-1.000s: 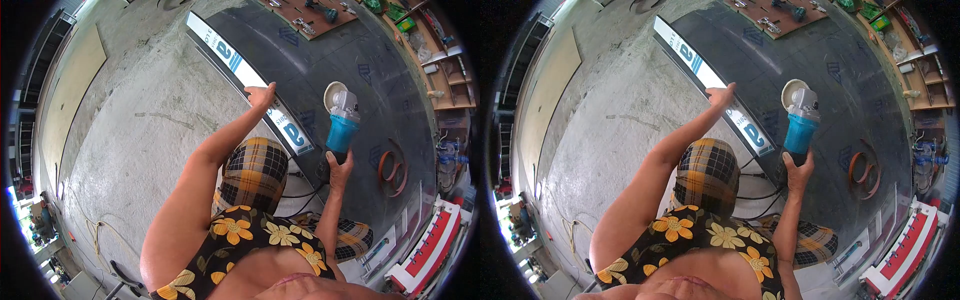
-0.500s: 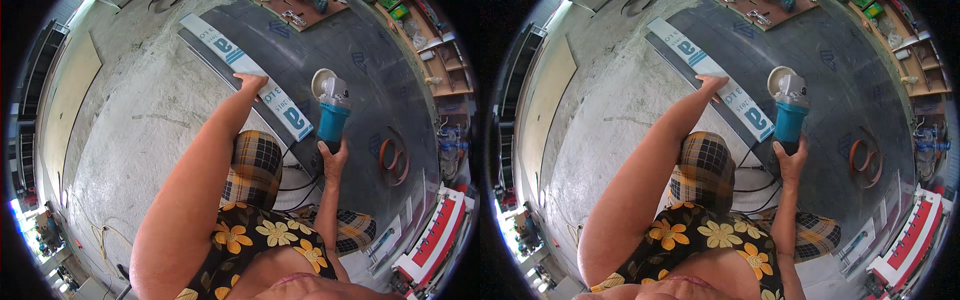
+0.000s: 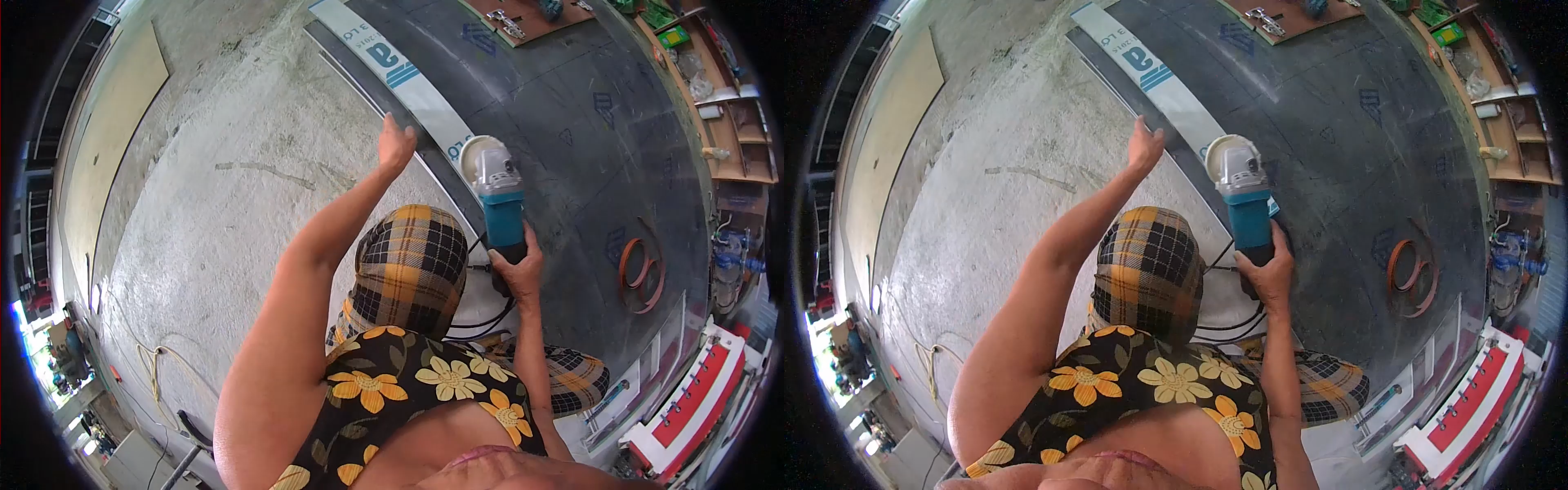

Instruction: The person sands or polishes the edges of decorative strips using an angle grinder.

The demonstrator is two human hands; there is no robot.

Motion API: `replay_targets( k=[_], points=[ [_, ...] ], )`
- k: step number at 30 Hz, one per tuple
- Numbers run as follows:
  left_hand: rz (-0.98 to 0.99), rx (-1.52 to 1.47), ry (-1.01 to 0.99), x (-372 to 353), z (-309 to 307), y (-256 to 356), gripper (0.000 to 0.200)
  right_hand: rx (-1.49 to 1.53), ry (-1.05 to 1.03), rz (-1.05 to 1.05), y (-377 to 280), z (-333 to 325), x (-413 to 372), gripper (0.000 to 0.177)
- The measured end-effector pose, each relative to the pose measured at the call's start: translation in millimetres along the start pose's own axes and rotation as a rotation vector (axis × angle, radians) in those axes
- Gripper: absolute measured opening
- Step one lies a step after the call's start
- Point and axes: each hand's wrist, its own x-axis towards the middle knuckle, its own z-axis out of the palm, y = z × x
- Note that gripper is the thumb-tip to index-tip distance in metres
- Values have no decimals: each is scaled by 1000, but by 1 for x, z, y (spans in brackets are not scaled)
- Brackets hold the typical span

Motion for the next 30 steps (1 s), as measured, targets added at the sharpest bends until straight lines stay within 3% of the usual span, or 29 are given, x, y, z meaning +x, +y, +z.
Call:
replay_targets(
  k=[1, 2, 9, 15, 18, 21, 24, 27, 30],
  points=[
    [59, 4, 88, -14, -11, 0, 56, 10, -22, -3, -1, 5, -1, 83],
    [-17, -86, 48, -28, -28, 11, 41, 20, -43, -7, -3, 10, 0, 83],
    [38, -232, 33, -68, -45, -8, 30, 0, -116, 10, -16, 20, 5, 83],
    [243, -124, 1, -43, -36, 3, 40, 23, -52, 9, -13, 15, 0, 82],
    [465, 14, -16, -30, -43, 38, 59, 44, -8, -2, -7, 9, -1, 81],
    [832, 456, -170, -15, -29, 64, 73, 16, 0, 55, -2, -3, -1, 81],
    [1017, 628, -431, -7, -5, 76, 78, 76, 62, 62, -5, -11, -2, 77],
    [943, 817, -669, -7, 6, 95, 75, 82, 104, 48, -16, -21, -3, 73],
    [964, 834, -636, -9, 10, 99, 72, 114, 114, 56, -15, -28, -3, 69]
  ],
)
